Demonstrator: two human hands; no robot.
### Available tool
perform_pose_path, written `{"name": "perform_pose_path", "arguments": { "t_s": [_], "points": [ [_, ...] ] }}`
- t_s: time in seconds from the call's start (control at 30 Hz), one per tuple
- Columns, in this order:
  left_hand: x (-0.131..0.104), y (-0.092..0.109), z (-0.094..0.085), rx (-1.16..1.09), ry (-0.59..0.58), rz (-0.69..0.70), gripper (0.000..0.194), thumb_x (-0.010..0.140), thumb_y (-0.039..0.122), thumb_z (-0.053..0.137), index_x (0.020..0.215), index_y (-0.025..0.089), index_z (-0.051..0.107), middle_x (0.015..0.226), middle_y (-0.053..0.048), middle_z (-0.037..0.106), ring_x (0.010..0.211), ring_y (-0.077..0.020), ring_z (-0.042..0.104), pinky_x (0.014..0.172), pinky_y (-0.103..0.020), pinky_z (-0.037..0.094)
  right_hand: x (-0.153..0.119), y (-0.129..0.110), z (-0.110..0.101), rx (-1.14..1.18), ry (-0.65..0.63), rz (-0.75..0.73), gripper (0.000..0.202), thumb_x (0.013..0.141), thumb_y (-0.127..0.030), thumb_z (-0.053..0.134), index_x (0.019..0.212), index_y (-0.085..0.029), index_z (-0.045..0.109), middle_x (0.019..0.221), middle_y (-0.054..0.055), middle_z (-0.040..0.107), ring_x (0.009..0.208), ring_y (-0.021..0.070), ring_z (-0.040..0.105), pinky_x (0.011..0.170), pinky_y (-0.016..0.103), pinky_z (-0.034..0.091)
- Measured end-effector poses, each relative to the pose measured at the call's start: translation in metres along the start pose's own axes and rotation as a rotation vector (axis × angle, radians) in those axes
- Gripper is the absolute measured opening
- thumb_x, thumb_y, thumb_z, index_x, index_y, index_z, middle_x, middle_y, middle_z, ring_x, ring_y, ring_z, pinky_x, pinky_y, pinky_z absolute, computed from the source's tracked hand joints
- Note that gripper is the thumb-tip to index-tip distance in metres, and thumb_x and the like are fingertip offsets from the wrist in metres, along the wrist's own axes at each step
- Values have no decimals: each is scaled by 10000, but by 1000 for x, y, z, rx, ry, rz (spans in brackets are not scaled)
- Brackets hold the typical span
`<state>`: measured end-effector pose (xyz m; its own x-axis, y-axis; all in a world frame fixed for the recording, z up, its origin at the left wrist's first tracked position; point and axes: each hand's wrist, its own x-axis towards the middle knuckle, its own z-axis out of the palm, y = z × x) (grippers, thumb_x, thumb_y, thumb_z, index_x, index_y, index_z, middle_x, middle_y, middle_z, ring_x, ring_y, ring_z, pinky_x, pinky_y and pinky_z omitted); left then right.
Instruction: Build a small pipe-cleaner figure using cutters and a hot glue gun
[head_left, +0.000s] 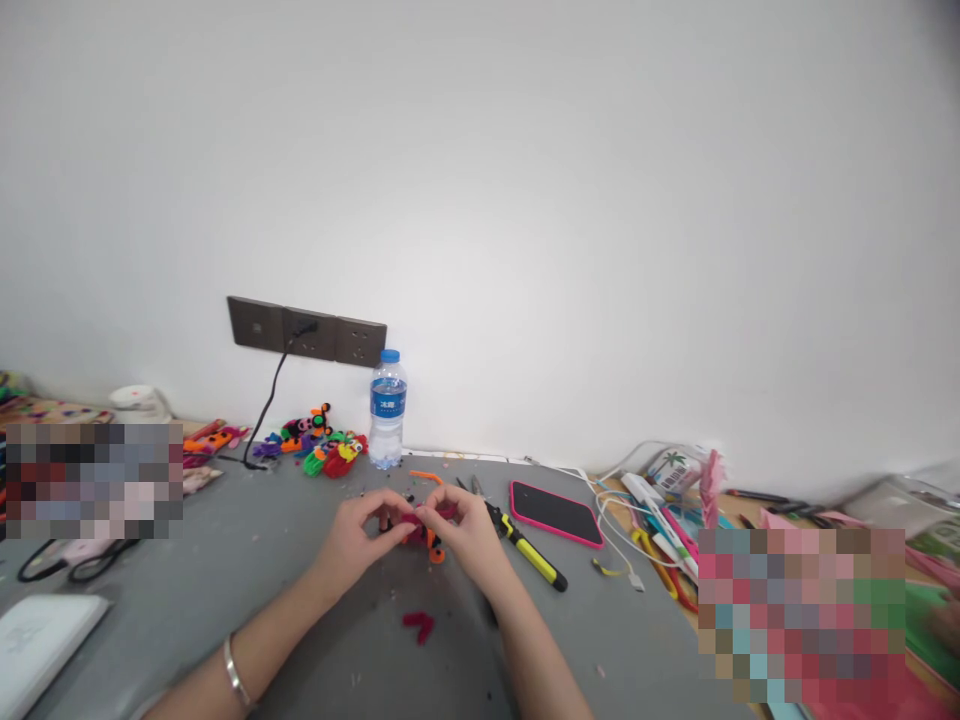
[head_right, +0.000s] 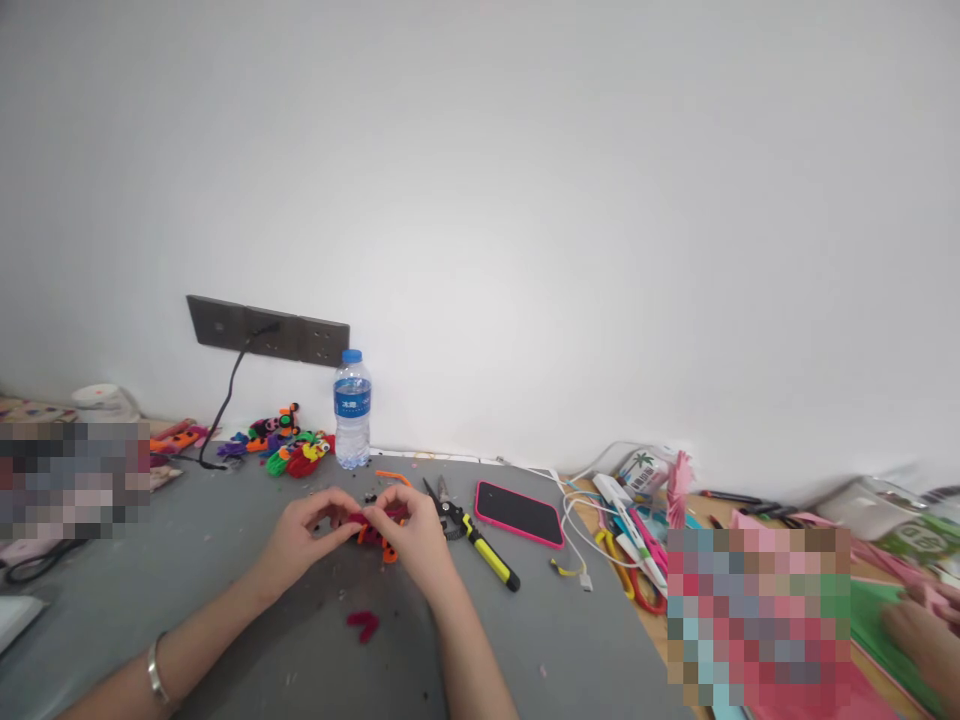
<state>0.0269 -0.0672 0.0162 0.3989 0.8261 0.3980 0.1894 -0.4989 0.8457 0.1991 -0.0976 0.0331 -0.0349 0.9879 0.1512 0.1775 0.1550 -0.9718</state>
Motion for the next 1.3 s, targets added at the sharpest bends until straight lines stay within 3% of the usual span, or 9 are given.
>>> {"name": "perform_pose_path", "arguments": {
  "t_s": [0.43, 0.63, 0.8, 1.03, 1.3],
  "points": [
    [2, -9, -2, -34, 28, 50, 117, 782, 283, 680, 734, 177, 676, 671, -14, 681, 615, -143, 601, 614, -231, 480, 0, -3, -1, 71, -58, 49, 342, 718, -466, 694, 652, -165, 545, 565, -38, 504, 515, 86, 399, 520, 221, 305],
    [0, -10, -3, -69, 30, 91, 66, 779, 246, 687, 812, 189, 681, 727, -12, 703, 665, -149, 644, 659, -234, 511, -2, -8, 0, 63, -88, 71, 362, 719, -491, 690, 649, -168, 542, 550, -49, 477, 507, 83, 381, 509, 221, 285],
    [0, -10, -4, -63, 18, 136, 65, 790, 223, 680, 733, 192, 684, 692, -8, 693, 663, -141, 636, 657, -221, 495, -1, -4, 0, 84, -98, 85, 390, 702, -518, 704, 660, -167, 540, 572, -42, 501, 512, 84, 393, 511, 222, 291],
    [2, -4, -3, -226, 15, -25, 101, 774, 263, 674, 713, 183, 676, 692, -3, 674, 657, -141, 623, 638, -219, 496, -5, -6, -10, 145, -225, 26, 276, 751, -414, 715, 822, -173, 599, 714, -15, 577, 626, 109, 502, 573, 222, 386],
    [1, 7, -4, -333, -25, -173, 198, 744, 359, 691, 701, 169, 659, 688, -12, 654, 675, -158, 606, 647, -243, 484, -6, -11, -11, 89, -173, -89, 195, 755, -356, 722, 759, -181, 637, 714, -6, 578, 670, 129, 521, 609, 238, 418]
  ]
}}
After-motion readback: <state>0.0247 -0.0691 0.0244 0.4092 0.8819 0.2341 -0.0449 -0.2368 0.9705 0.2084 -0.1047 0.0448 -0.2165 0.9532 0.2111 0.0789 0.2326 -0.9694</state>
